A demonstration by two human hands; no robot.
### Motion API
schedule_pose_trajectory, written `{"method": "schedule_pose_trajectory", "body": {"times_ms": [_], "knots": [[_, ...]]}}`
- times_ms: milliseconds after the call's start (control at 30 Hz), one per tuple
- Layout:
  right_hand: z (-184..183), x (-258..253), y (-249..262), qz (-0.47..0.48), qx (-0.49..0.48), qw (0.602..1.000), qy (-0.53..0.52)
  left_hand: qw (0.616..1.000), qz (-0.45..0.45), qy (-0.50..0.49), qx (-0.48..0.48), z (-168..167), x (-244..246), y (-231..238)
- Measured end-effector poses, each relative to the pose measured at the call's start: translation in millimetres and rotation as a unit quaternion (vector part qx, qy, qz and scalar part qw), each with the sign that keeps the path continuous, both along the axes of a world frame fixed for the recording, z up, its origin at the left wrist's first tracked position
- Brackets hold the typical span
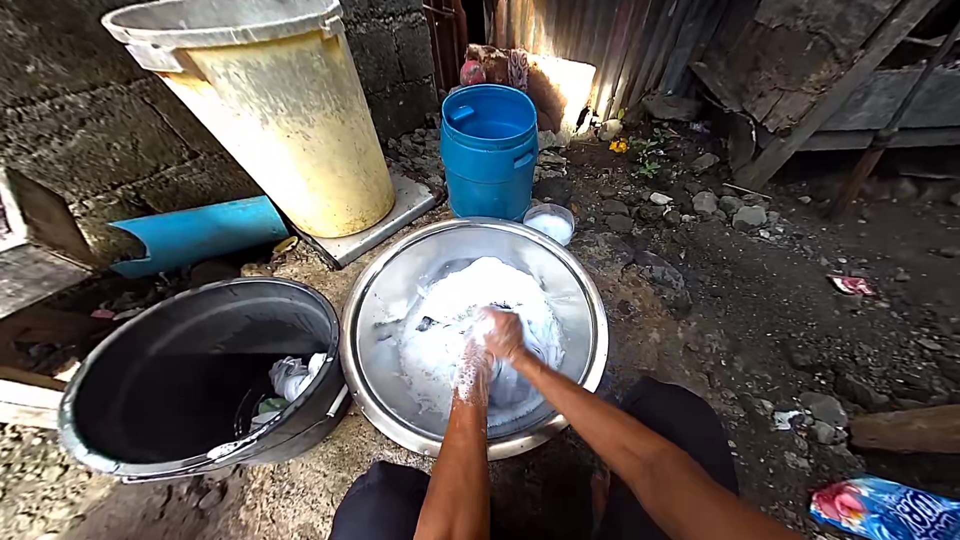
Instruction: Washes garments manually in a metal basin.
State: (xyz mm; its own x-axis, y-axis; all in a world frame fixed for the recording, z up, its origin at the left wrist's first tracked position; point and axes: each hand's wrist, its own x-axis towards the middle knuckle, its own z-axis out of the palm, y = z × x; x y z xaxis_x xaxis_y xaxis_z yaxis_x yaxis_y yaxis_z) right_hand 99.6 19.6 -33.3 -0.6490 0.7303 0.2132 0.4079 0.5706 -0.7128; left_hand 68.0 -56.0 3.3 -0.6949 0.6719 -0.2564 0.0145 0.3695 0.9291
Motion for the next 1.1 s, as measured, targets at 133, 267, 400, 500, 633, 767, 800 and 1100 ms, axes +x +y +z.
{"method": "schedule_pose_trajectory", "body": {"times_ms": [133, 267, 400, 500, 633, 767, 800, 1100], "knots": [[4, 1, 2, -0.062, -0.029, 0.998, 0.011, 0.996, -0.058, 0.066, 0.000, -12, -13, -3], [-2, -2, -35, -0.003, 0.069, 0.994, 0.089, 0.998, -0.013, -0.055, 0.003, 23, -2, -14], [6, 0, 24, -0.092, -0.043, 0.995, 0.026, 0.998, -0.041, 0.042, 0.020, -15, -19, 14], [11, -1, -31, -0.031, 0.048, 0.995, 0.086, 0.991, -0.035, 0.126, 0.016, -3, -21, -2], [2, 2, 8, -0.043, 0.031, 0.997, 0.049, 0.995, 0.019, 0.001, 0.101, -3, -16, 7], [12, 15, 86, -0.151, -0.032, 0.988, 0.026, 0.974, 0.018, -0.078, 0.211, 38, -43, 6], [21, 21, 92, -0.145, -0.035, 0.986, 0.070, 0.960, 0.040, -0.082, 0.266, 40, -59, 1], [1, 29, 95, 0.129, -0.188, 0.961, 0.154, 0.951, 0.068, -0.191, 0.232, -25, -48, 29]]}}
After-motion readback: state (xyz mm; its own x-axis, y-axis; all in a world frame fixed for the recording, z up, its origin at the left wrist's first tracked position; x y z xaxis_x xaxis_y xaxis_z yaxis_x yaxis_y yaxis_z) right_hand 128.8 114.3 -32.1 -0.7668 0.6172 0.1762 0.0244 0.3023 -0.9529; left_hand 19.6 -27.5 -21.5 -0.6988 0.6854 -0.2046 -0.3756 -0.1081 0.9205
